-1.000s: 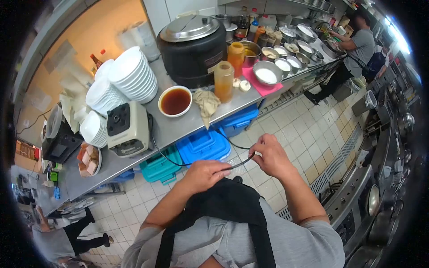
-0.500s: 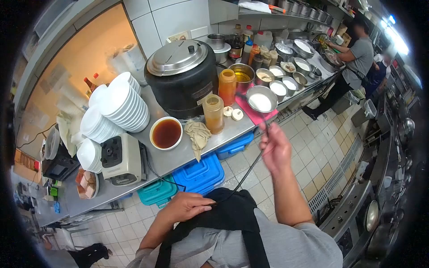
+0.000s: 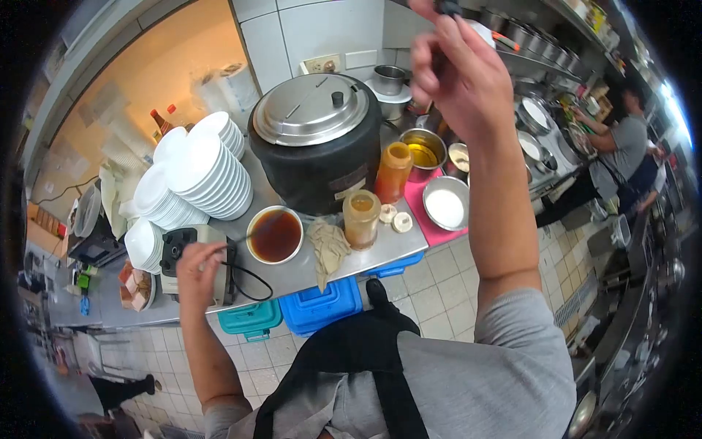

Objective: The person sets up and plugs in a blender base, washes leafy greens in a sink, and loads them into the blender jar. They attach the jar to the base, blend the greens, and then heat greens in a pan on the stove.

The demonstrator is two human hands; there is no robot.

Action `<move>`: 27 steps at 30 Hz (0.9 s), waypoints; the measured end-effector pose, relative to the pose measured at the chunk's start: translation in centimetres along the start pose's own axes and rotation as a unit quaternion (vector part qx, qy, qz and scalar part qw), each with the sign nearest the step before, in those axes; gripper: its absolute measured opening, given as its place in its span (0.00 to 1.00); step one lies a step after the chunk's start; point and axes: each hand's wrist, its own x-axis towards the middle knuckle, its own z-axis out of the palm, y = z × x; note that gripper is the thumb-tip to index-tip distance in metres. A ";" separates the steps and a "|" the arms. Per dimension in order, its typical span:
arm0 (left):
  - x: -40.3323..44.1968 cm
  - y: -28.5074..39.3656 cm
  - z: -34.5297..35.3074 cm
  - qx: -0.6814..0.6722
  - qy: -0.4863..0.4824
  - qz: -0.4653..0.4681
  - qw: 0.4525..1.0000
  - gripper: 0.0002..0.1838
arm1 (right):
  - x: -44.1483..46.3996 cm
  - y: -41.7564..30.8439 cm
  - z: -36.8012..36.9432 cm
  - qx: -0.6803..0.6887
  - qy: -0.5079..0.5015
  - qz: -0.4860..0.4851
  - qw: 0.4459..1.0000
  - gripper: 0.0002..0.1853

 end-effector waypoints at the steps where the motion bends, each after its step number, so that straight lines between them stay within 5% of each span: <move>1: 0.8 -0.6 0.1 0.066 0.055 0.031 0.996 0.09 | 2.2 0.8 0.0 0.008 -0.008 0.004 1.000 0.21; 5: 3.7 -1.3 -0.1 0.149 0.154 -0.084 0.973 0.08 | 10.9 3.3 -2.6 -0.071 -0.038 0.055 0.995 0.16; 7: 4.9 -2.3 0.3 0.075 0.211 -0.272 0.936 0.11 | 14.5 5.7 -4.6 -0.089 -0.089 0.102 0.987 0.13; 8: 5.6 -2.6 1.1 0.082 0.214 -0.279 0.932 0.11 | 15.9 7.5 -5.2 -0.104 -0.093 0.120 0.983 0.12; 11: 7.1 -4.6 4.3 0.024 0.260 -0.279 0.924 0.10 | 19.8 14.6 -8.0 -0.080 -0.103 0.136 0.982 0.10; 13: 7.6 -5.2 6.5 0.174 0.222 -0.221 0.934 0.11 | 20.5 17.3 -8.6 -0.093 -0.074 0.128 0.985 0.10; 15: 8.7 -4.5 8.3 0.181 0.196 -0.167 0.949 0.10 | 21.8 20.7 -10.5 -0.061 -0.082 0.106 0.989 0.09; 21: 13.4 -2.7 9.3 0.105 0.195 -0.098 0.970 0.10 | 21.5 19.0 -10.8 -0.052 -0.032 0.015 0.998 0.06; 27: 17.0 -5.5 11.3 0.105 0.172 -0.034 0.979 0.11 | 21.5 19.8 -10.9 -0.104 0.030 0.034 0.993 0.06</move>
